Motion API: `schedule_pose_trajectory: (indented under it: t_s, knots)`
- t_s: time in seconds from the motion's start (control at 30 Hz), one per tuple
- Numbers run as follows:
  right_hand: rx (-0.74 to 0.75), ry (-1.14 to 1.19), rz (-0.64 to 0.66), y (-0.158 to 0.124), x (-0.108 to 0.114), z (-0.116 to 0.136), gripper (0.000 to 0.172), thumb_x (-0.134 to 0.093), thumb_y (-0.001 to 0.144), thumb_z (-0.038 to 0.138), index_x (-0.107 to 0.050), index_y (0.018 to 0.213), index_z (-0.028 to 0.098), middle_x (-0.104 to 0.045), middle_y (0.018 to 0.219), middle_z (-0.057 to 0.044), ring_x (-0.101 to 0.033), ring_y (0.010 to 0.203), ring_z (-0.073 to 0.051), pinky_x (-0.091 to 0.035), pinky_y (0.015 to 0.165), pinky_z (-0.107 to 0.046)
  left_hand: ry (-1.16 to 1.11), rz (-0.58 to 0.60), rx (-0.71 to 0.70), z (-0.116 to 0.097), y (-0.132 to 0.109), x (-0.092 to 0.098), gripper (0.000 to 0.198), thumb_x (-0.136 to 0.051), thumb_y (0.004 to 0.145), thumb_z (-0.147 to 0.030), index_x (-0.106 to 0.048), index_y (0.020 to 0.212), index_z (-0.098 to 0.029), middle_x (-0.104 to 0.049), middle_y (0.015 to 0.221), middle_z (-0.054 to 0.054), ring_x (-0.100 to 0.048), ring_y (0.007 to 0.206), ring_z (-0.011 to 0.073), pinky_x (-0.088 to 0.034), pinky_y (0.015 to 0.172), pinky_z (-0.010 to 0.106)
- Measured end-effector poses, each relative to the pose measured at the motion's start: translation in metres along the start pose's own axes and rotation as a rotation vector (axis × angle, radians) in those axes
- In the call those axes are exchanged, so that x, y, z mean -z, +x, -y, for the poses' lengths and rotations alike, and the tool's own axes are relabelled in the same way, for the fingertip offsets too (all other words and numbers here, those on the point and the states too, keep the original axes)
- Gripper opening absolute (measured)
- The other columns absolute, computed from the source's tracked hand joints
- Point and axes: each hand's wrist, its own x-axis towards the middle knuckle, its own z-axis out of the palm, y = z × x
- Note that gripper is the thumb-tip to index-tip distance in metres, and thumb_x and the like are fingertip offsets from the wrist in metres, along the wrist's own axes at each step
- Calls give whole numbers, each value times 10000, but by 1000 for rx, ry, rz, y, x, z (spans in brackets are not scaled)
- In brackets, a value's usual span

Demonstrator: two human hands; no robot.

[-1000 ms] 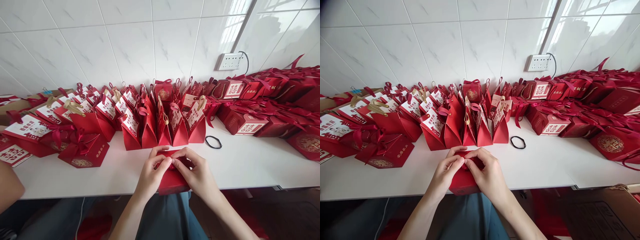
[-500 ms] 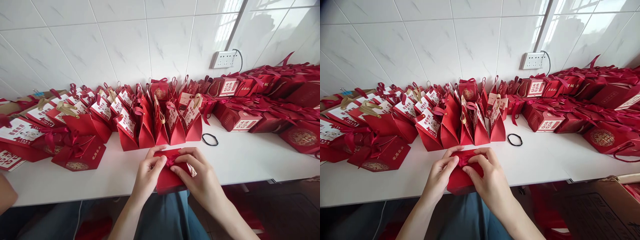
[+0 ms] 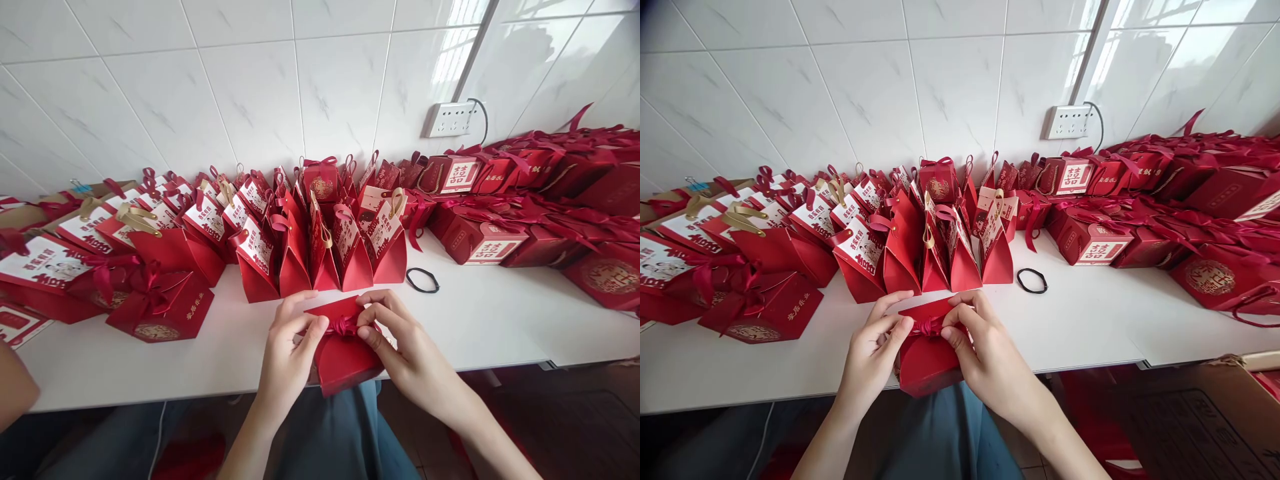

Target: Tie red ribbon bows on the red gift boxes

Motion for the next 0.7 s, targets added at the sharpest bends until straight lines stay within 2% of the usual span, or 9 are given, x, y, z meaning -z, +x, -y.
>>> schedule_pose_trajectory:
  t_s: [0.1,0.2,0.27,0.37,0.43,0.53,0.63,0.7]
  knots:
    - [-1,-51,116,2,11,2,205,-359,1011,202,-480,849,229,-510,1088,-71,-531,1159,-193,-512,850,-294,191,-164,-160,-3,-6,1,274,-579,901,-352,-671,679,-220,-627,1007,51,-620,950,201,-440,733,278]
    - [23,-136,164,3,21,5,198,-343,1001,182,-467,854,231,-501,1150,-94,-520,1222,-230,-538,801,-303,454,-337,-314,-5,-16,1,238,-609,898,-306,-675,683,-227,-600,921,45,-584,906,201,-375,799,312]
    - [37,-211,177,2,25,6,191,-344,993,175,-473,861,228,-476,1225,-110,-587,1128,-236,-551,754,-319,594,-401,-380,-9,-24,1,164,-640,884,-284,-694,738,-233,-583,904,43,-562,850,187,-348,810,315]
    - [89,-334,183,-1,28,8,185,-353,973,145,-480,864,224,-463,1262,-117,-644,913,-205,-550,690,-336,584,-373,-395,-16,-38,-1,48,-632,890,-209,-679,885,-216,-534,901,25,-568,730,114,-400,725,238]
    - [137,-405,171,-3,28,7,192,-353,968,129,-478,856,222,-473,1250,-115,-641,890,-204,-544,685,-341,498,-320,-351,-21,-45,-3,65,-603,899,-155,-637,905,-209,-513,873,3,-563,649,65,-420,641,177]
    - [175,-482,134,-6,28,4,203,-352,976,133,-483,844,216,-481,1252,-123,-636,957,-231,-543,717,-357,347,-255,-222,-24,-50,-7,122,-574,899,-155,-580,792,-214,-525,762,-21,-550,599,67,-424,586,156]
    - [167,-547,37,-9,27,4,193,-382,980,164,-525,858,206,-512,1235,-144,-643,913,-246,-541,718,-382,150,-214,-7,-21,-50,-11,238,-551,898,-259,-502,670,-209,-486,638,-28,-481,544,95,-391,520,186]
    - [145,-550,-78,-12,24,7,178,-412,990,221,-552,882,203,-572,1103,-131,-640,846,-237,-537,701,-375,34,-218,153,-17,-50,-14,307,-537,899,-342,-453,636,-208,-449,621,-28,-440,550,105,-384,530,198]
